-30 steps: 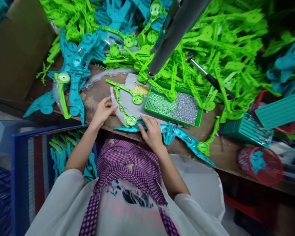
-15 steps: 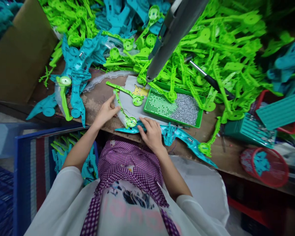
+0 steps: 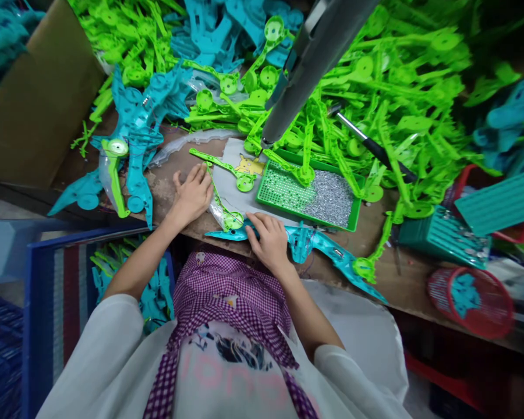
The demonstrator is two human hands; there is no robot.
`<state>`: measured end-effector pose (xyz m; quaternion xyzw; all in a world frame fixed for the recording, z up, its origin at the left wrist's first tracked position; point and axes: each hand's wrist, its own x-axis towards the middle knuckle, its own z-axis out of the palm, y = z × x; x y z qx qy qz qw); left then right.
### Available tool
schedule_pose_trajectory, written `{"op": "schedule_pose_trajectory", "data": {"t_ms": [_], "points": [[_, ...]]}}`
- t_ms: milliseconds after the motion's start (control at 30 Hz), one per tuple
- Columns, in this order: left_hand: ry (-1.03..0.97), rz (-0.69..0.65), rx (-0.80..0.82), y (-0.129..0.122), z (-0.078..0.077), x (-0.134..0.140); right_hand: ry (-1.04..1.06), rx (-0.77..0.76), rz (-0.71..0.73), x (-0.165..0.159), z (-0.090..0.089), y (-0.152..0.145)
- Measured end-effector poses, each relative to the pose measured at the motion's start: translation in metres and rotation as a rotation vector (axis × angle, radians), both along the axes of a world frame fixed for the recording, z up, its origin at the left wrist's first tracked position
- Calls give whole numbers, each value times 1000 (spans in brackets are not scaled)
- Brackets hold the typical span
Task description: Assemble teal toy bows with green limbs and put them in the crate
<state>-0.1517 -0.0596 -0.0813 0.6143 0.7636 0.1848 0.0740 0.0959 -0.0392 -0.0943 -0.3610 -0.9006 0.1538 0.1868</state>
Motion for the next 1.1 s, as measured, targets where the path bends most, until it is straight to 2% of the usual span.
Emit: {"op": "schedule_pose_trajectory", "data": {"t_ms": [100,167,233,333,400,467,600,667,767,833,933,1033,1100], "points": [[7,30,6,0,-4,2,-4,-24,10,1,2,-2],[-18,62,11,-2,-7,1,25,-17,26,-2,14,-1],[-53,79,19,-3,-9,1,62,12,31,-12,36,4],[-82,96,61,-4,-9,1,98,50,-10,-44,76,19],[-101,131,107,-6,-9,0,90,36,-30,-69,91,32],[-128,188,159,-7,-10,-2,45,2,-14,-90,90,46],[-158,262,248,-9,-11,-9,-219,-2,-156,-111,57,70],[-151,268,270,-8,-11,-11,-345,23,-144,-115,47,77],[-131,274,282,-8,-10,-9,-399,10,-87,-111,54,80],[-132,271,277,-8,-8,-6,-335,-58,-166,-101,66,71],[-145,252,254,-8,-7,-3,-81,-241,-273,-80,74,40],[-123,235,230,-8,-5,-1,207,-472,-279,-69,65,6],[-104,220,200,-8,-4,0,310,-599,-279,-68,55,-6]]}}
